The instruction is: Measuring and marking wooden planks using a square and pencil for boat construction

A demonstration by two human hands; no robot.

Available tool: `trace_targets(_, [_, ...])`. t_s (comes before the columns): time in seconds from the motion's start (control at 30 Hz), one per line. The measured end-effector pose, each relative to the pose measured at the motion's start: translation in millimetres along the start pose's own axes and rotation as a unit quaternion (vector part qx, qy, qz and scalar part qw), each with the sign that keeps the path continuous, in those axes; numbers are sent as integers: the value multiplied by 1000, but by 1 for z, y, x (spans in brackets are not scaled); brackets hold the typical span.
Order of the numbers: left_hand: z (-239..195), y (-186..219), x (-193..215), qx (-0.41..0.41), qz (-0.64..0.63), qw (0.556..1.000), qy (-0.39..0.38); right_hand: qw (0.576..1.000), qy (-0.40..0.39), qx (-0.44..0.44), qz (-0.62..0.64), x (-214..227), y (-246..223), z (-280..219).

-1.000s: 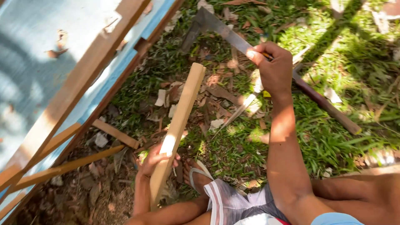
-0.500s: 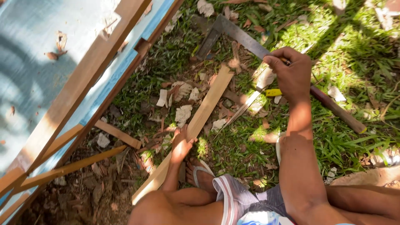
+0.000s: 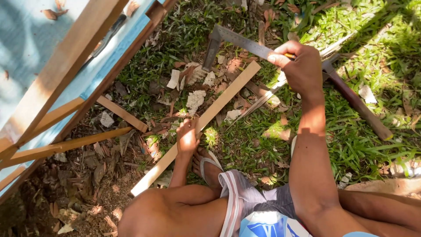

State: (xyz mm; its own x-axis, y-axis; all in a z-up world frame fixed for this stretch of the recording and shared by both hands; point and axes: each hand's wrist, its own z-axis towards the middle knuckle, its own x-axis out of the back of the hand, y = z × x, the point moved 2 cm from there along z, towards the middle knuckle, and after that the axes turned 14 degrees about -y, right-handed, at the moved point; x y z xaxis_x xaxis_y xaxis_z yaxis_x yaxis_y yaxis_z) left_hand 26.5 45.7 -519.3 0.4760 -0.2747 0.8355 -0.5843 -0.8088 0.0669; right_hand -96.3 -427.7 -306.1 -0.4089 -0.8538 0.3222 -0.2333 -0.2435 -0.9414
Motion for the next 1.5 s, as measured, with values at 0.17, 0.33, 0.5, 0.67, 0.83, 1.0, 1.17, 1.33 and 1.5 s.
trace_targets(0.17, [6, -24, -9, -80, -43, 996, -12, 996, -45, -47, -65, -27, -5, 4])
trace_targets(0.33, [-7, -4, 25, -142, -121, 982, 20, 982, -136, -68, -116, -37, -17, 5])
trace_targets(0.5, [-25, 1, 91, -125, -461, 872, 108, 963, -205, -126, -124, -61, -9, 11])
trace_targets(0.67, [-37, 15, 141, -212, -636, 741, 21, 941, -289, -163, -62, -93, -21, 15])
trace_targets(0.83, [-37, 33, 117, -156, -753, 639, -19, 937, -328, -12, -121, -114, 9, 31])
trace_targets(1.0, [-35, 12, 59, -182, -820, 541, -25, 982, -158, -29, -95, -71, 30, 39])
trace_targets(1.17, [-60, -9, 12, -78, -880, 469, 14, 994, 83, -58, 30, -37, 117, 28])
trace_targets(1.33, [-68, -26, -43, -2, -895, 445, 37, 928, 195, -187, 257, -68, 252, 32])
trace_targets(1.5, [-68, -16, -73, 13, -906, 423, 19, 925, 143, -263, 234, -115, 234, 24])
